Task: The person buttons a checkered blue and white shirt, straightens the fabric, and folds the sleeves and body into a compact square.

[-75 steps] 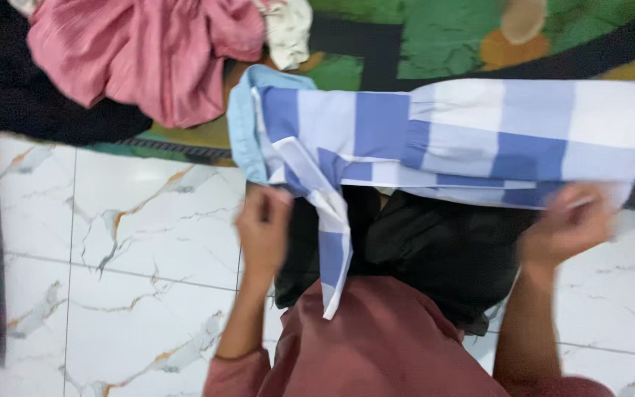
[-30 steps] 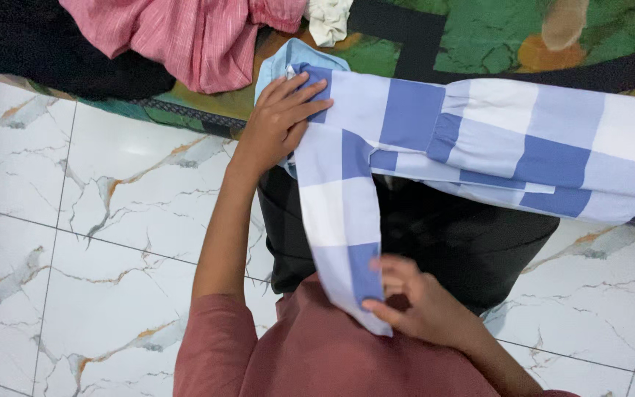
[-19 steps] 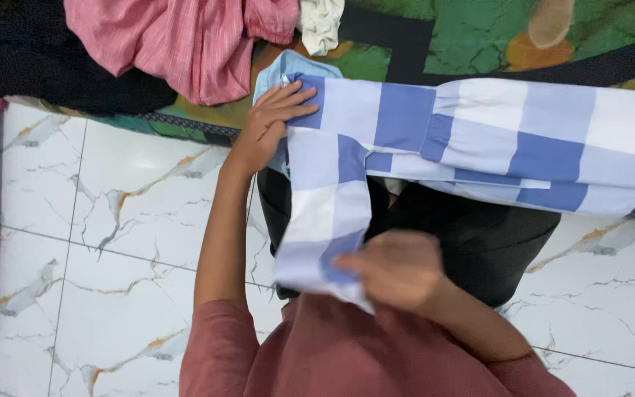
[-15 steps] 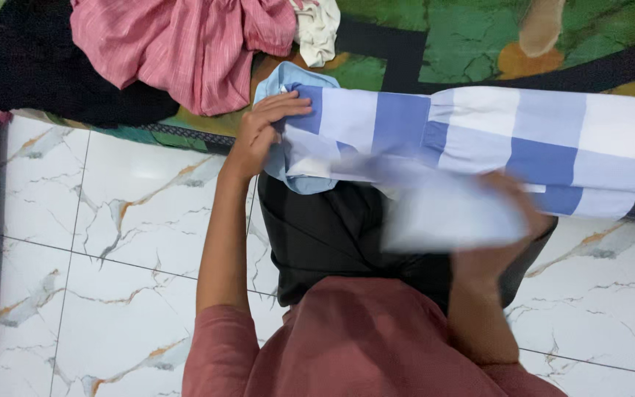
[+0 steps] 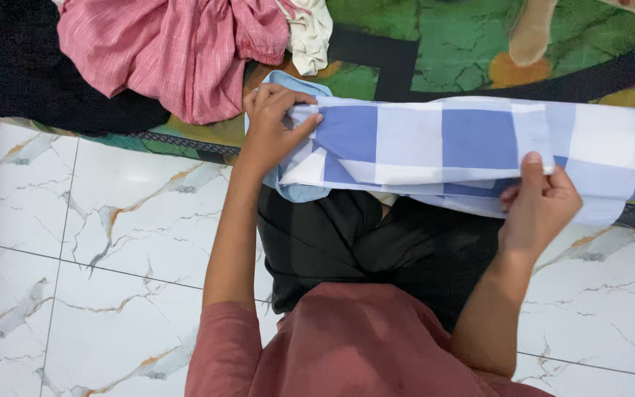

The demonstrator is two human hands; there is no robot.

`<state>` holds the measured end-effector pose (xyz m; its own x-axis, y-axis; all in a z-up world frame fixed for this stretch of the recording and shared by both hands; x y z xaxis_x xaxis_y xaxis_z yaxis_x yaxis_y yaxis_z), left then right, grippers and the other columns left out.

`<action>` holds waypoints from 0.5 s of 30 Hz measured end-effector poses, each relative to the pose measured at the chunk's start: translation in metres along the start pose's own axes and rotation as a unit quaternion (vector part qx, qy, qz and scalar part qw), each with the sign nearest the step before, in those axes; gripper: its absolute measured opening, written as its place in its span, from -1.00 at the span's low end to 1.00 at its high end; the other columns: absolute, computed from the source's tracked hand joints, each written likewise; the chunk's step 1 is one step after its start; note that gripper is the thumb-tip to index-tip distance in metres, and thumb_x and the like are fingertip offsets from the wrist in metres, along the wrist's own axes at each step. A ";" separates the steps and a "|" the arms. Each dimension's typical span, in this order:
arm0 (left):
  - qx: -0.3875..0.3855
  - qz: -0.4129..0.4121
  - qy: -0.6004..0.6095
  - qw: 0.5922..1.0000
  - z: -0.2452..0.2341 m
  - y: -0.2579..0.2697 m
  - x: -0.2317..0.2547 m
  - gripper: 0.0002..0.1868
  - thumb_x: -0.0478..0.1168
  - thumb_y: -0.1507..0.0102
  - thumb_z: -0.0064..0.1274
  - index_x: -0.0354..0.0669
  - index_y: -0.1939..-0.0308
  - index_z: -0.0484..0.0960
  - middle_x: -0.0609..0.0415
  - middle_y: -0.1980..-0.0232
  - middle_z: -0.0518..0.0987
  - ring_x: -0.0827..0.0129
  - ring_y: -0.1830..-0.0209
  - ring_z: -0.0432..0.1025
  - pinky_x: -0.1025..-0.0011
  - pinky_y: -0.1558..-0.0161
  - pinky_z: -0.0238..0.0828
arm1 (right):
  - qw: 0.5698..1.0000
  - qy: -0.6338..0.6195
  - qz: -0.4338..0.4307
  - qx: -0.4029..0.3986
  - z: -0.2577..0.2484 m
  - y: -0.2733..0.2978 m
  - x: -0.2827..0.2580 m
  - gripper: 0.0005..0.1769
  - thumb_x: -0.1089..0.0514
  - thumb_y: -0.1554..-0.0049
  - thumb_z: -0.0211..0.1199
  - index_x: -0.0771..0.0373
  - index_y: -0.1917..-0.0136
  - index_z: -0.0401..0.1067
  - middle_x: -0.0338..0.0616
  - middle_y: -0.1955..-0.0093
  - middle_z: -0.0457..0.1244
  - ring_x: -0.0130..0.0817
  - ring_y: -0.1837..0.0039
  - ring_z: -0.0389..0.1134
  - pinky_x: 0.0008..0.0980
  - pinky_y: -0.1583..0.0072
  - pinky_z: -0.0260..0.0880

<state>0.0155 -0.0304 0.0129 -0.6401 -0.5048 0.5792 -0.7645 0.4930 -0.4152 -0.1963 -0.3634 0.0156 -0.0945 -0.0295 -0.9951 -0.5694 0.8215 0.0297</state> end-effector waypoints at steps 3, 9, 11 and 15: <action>0.019 -0.028 -0.049 0.998 0.002 0.000 0.005 -0.60 0.06 -0.14 0.43 -0.06 0.14 0.68 0.18 0.11 0.57 0.17 -0.14 0.28 0.13 -0.20 -0.04 | 0.999 0.031 -0.023 0.004 -0.008 -0.001 0.003 -0.78 0.18 -0.37 0.32 0.36 0.08 0.48 -0.30 0.35 0.24 -0.60 0.39 0.16 -0.57 0.33 0.07; 0.062 -0.092 -0.101 0.989 0.003 0.004 0.005 -0.38 0.15 -0.08 0.44 -0.22 0.08 0.57 -0.05 -0.04 0.47 0.05 -0.20 0.23 -0.01 -0.13 -0.06 | 0.954 0.274 -0.112 0.043 -0.005 0.005 -0.002 -0.61 0.15 -0.31 0.43 0.50 -0.23 0.44 0.01 0.08 0.24 -0.30 0.05 0.20 -0.27 0.00 0.17; 0.098 -0.091 -0.092 0.987 0.014 0.017 0.007 -0.47 0.07 -0.24 0.32 -0.19 -0.10 0.55 -0.04 -0.20 0.46 0.12 -0.32 0.26 0.01 -0.24 0.00 | 0.858 0.434 -0.257 0.097 0.003 0.028 -0.020 -0.33 0.11 -0.27 0.44 0.60 -0.41 0.26 0.27 -0.15 0.23 0.03 -0.20 0.27 0.01 -0.21 0.26; 0.028 -0.043 -0.141 0.989 0.052 0.046 0.044 -0.41 0.08 -0.45 0.20 0.01 -0.48 0.43 0.14 -0.56 0.30 0.24 -0.63 0.14 0.13 -0.56 0.01 | 0.903 0.302 -0.282 -0.120 0.047 0.047 -0.035 -0.39 -0.07 -0.47 0.11 0.37 -0.58 0.13 0.16 -0.57 0.09 0.09 -0.64 0.08 0.01 -0.64 0.01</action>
<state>-0.0515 -0.0668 -0.0170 -0.5629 -0.7247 0.3975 -0.8145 0.4046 -0.4158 -0.1816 -0.2971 0.0470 -0.1210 -0.7693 -0.6273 -0.8192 0.4342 -0.3746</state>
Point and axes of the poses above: each hand's wrist, its own y-axis away from the middle knuckle, its own z-axis out of the palm, x = y × z, the point moved 2 cm from there along -y, towards the middle knuckle
